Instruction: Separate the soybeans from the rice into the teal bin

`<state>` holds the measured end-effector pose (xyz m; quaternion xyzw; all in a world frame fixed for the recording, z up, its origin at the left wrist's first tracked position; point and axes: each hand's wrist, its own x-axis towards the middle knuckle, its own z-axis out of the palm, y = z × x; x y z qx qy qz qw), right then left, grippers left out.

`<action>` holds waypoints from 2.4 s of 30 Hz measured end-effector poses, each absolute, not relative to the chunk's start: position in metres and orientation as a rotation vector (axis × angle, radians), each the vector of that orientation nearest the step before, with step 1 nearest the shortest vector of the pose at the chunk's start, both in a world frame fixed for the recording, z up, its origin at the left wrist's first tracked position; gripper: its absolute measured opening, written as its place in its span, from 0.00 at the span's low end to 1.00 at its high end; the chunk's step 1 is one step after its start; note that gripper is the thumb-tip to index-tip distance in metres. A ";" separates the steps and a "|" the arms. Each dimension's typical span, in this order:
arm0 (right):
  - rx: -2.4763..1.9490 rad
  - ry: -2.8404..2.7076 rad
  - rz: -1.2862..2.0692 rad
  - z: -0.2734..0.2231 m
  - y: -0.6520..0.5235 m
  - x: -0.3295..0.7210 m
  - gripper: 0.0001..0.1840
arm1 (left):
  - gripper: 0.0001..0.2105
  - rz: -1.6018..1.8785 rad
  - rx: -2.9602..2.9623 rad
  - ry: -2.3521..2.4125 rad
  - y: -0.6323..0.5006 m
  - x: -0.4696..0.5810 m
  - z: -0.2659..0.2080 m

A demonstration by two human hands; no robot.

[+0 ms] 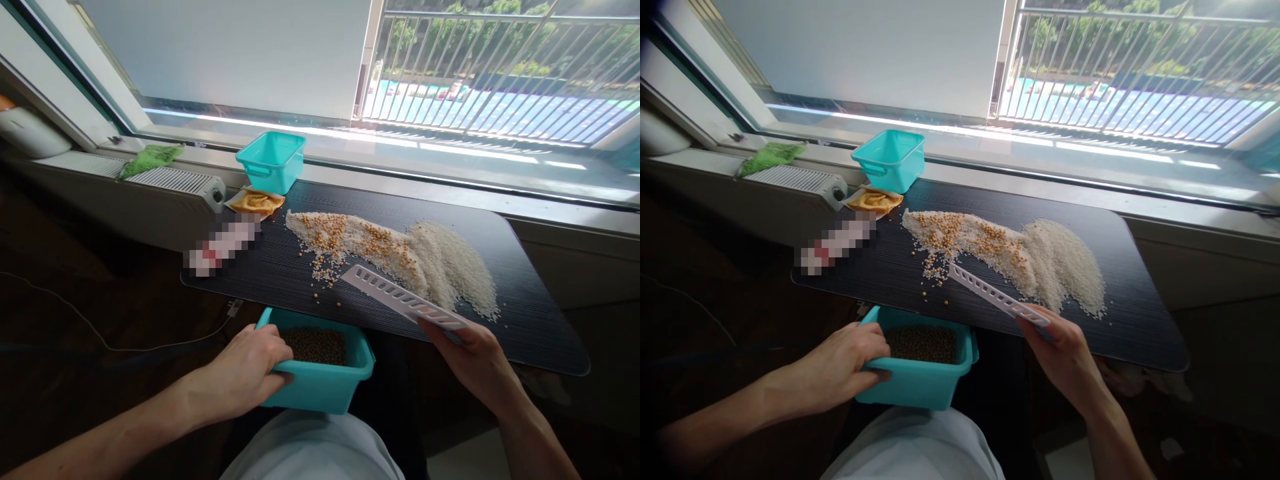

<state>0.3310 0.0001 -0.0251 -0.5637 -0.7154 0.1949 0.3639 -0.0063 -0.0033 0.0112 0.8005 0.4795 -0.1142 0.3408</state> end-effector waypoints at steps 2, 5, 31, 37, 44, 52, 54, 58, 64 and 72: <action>-1.442 -1.859 0.529 -0.025 -0.010 0.329 0.10 | 0.08 -0.293 2.086 1.248 -0.003 -0.006 0.012; -1.419 -1.906 0.608 -0.024 -0.019 0.323 0.10 | 0.08 -0.299 2.091 1.247 -0.003 -0.006 0.013; -1.376 -1.871 0.547 -0.024 0.006 0.302 0.10 | 0.07 -0.278 2.094 1.260 -0.006 -0.017 0.012; -1.333 -1.946 0.635 -0.016 -0.004 0.298 0.11 | 0.07 -0.274 2.069 1.259 -0.007 -0.018 0.012; -1.343 -1.953 0.670 -0.018 -0.013 0.298 0.10 | 0.07 -0.275 2.073 1.268 -0.006 -0.017 0.012; -1.325 -1.983 0.757 -0.026 -0.020 0.292 0.09 | 0.07 -0.293 2.066 1.280 -0.005 -0.017 0.011; -1.314 -1.954 0.731 -0.027 -0.017 0.290 0.09 | 0.07 -0.295 2.063 1.284 -0.006 -0.017 0.012; -1.290 -1.957 0.759 -0.028 -0.013 0.280 0.09 | 0.07 -0.298 2.055 1.282 -0.006 -0.019 0.013; -1.200 -1.991 0.861 -0.033 -0.009 0.257 0.10 | 0.07 -0.306 2.054 1.282 -0.006 -0.023 0.012; -1.392 -1.828 0.488 -0.054 0.029 0.265 0.11 | 0.07 -0.287 2.053 1.296 -0.008 -0.023 0.008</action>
